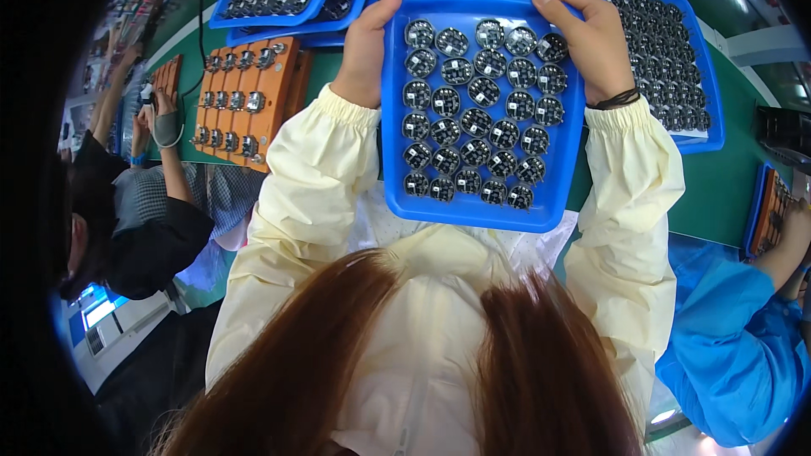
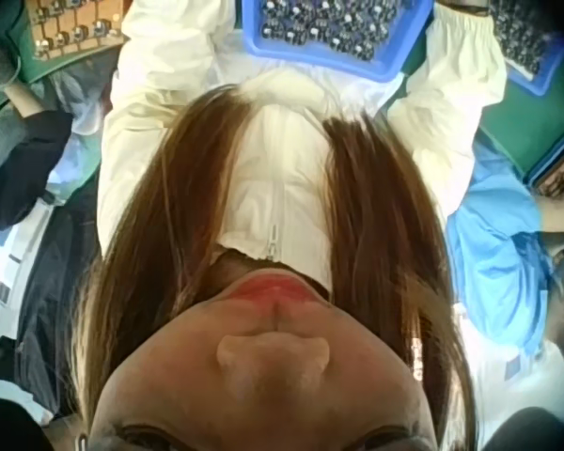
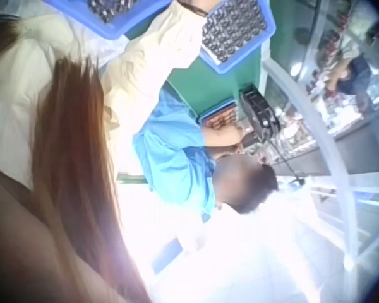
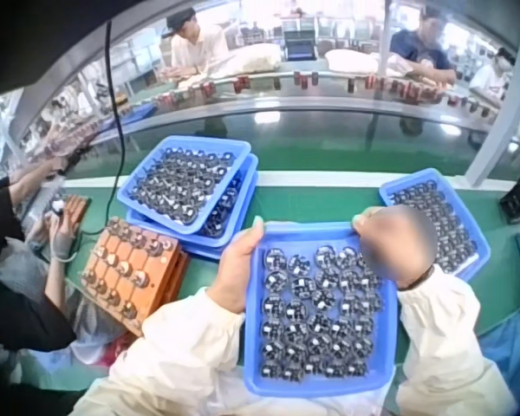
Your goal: Inspecting and organizing circular electronic components on trays and boards at an assembly line.
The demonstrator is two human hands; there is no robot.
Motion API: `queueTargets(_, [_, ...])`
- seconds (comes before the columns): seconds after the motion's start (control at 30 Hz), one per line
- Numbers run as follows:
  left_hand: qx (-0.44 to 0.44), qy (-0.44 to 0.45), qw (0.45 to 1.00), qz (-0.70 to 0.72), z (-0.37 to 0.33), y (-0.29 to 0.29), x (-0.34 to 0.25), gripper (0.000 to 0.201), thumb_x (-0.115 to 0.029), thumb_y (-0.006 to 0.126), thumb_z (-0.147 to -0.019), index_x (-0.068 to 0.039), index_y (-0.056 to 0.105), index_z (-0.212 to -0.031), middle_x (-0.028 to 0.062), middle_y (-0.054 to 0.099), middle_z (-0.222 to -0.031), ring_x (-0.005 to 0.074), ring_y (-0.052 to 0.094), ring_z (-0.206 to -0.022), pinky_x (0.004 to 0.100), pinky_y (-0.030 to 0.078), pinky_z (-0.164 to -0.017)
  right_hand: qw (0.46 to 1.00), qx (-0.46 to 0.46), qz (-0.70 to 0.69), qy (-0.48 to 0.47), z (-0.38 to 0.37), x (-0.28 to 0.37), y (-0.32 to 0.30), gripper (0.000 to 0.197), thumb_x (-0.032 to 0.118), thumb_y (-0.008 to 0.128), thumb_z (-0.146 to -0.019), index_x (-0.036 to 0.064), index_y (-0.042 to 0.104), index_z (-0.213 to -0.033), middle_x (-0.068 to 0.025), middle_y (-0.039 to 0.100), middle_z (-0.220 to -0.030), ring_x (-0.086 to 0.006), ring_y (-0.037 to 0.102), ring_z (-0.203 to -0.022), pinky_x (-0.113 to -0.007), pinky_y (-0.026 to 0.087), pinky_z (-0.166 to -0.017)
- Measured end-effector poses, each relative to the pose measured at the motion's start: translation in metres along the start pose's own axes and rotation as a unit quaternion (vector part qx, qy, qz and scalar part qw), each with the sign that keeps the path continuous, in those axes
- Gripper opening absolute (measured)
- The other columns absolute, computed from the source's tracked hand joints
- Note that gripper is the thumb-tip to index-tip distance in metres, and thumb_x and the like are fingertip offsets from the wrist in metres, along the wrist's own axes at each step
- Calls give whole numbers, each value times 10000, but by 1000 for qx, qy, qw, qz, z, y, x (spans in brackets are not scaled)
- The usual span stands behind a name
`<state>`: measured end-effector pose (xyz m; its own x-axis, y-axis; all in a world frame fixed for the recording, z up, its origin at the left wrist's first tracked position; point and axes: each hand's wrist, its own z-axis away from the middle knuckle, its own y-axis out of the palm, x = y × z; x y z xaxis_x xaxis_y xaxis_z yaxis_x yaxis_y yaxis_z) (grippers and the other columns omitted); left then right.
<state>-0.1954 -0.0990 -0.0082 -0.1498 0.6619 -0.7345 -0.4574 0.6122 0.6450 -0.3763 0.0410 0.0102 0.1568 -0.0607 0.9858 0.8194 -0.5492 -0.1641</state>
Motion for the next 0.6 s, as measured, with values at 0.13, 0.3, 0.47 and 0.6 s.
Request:
queueTargets(0.13, [52, 24, 998, -6, 1, 1, -2, 557, -456, 283, -931, 3, 467, -1187, 175, 569, -1107, 273, 577, -987, 398, 469, -864, 1000, -2, 5, -15, 0, 7, 2, 230, 219, 616, -821, -10, 630, -818, 26, 566, -734, -54, 468, -716, -204, 372, -677])
queueTargets(0.3, [67, 38, 996, 36, 3, 8, 0, 566, -483, 304, -925, -13, 445, -1206, 136, 569, -1103, 224, 566, -984, 355, 453, -876, 999, -19, 2, -33, 3, 11, -3, 215, 197, 614, -816, -18, 623, -799, 30, 560, -710, -46, 456, -692, -196, 360, -645])
queueTargets(0.47, [42, 77, 996, -21, 25, 3, -3, 552, -454, 283, -942, -15, 400, -1256, 117, 521, -1187, 197, 494, -1094, 349, 386, -944, 998, -47, -30, -40, 5, 13, 4, 195, 162, 597, -829, -30, 627, -813, 23, 568, -710, -47, 466, -679, -199, 371, -624])
queueTargets(0.6, [84, 80, 993, -25, 67, 10, 3, 608, -484, 275, -932, -10, 305, -1311, 131, 409, -1302, 226, 406, -1189, 359, 313, -1002, 989, -89, -110, -41, 15, 17, -4, 184, 150, 595, -831, -30, 625, -808, 23, 560, -707, -49, 465, -676, -198, 371, -621])
